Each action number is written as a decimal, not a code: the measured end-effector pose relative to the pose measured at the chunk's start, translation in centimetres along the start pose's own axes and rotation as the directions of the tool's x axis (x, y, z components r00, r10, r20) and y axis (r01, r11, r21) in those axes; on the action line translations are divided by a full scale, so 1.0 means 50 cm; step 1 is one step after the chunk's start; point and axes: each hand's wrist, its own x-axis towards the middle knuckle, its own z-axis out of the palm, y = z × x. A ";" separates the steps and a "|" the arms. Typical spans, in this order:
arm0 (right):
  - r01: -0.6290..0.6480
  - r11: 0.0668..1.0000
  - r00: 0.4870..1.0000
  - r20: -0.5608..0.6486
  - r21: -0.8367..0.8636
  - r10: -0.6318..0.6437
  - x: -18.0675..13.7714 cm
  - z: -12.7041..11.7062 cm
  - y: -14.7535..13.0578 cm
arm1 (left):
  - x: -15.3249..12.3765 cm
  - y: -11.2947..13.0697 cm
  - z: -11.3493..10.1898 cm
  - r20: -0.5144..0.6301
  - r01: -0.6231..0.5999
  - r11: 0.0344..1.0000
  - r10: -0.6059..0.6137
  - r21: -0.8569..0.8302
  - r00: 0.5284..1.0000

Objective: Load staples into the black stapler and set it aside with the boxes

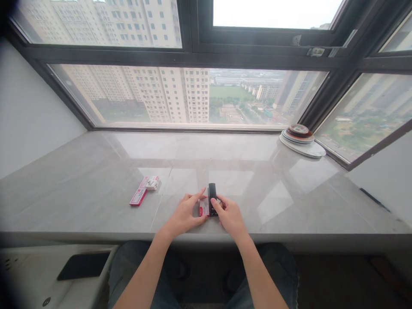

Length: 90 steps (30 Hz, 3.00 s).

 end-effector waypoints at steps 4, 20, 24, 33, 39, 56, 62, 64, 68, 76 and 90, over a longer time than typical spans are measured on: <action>-0.027 1.000 0.999 -0.028 0.002 0.027 -0.003 -0.001 -0.003 | -0.010 0.002 -0.027 0.003 -0.013 1.000 0.013 -0.006 1.000; -0.037 0.998 0.995 -0.095 0.043 0.041 -0.005 0.009 0.003 | -0.138 -0.205 -0.193 -0.470 0.419 0.875 -0.272 0.242 0.840; -0.016 1.000 0.993 -0.114 -0.007 0.015 -0.008 0.011 0.001 | -0.133 -0.146 -0.157 -0.223 0.221 0.961 -0.182 0.164 0.958; 0.071 0.990 0.980 -0.176 -0.120 -0.091 -0.011 0.022 -0.002 | -0.044 -0.028 -0.112 -0.058 0.027 0.999 -0.030 -0.038 0.998; 0.078 0.994 0.986 -0.138 -0.081 -0.089 -0.019 0.024 0.000 | -0.002 0.003 -0.050 0.084 -0.057 0.992 0.067 -0.114 0.994; 0.084 0.996 0.993 -0.086 -0.021 -0.086 -0.006 0.010 0.010 | 0.003 -0.003 -0.037 0.069 -0.094 0.992 0.099 -0.079 0.993; 0.076 0.997 0.987 -0.138 -0.003 -0.076 -0.011 0.014 -0.001 | 0.005 -0.128 -0.182 -0.401 0.056 0.974 0.038 0.221 0.915; 0.068 0.998 0.989 -0.135 0.008 -0.066 -0.013 0.015 -0.002 | 0.007 -0.204 -0.252 -0.490 0.179 0.945 -0.024 0.273 0.871; 0.065 0.998 0.989 -0.138 0.026 -0.061 -0.012 0.016 -0.002 | -0.010 -0.332 -0.337 -0.328 0.337 0.906 -0.246 0.256 0.912; 0.067 0.998 0.988 -0.141 0.008 -0.065 -0.005 0.017 0.003 | -0.129 -0.318 -0.326 -0.130 0.328 0.888 -0.301 0.322 0.945; 0.098 0.994 0.986 -0.133 -0.048 -0.104 -0.007 0.017 0.003 | 0.001 0.012 -0.077 0.008 -0.046 0.996 0.047 -0.076 0.999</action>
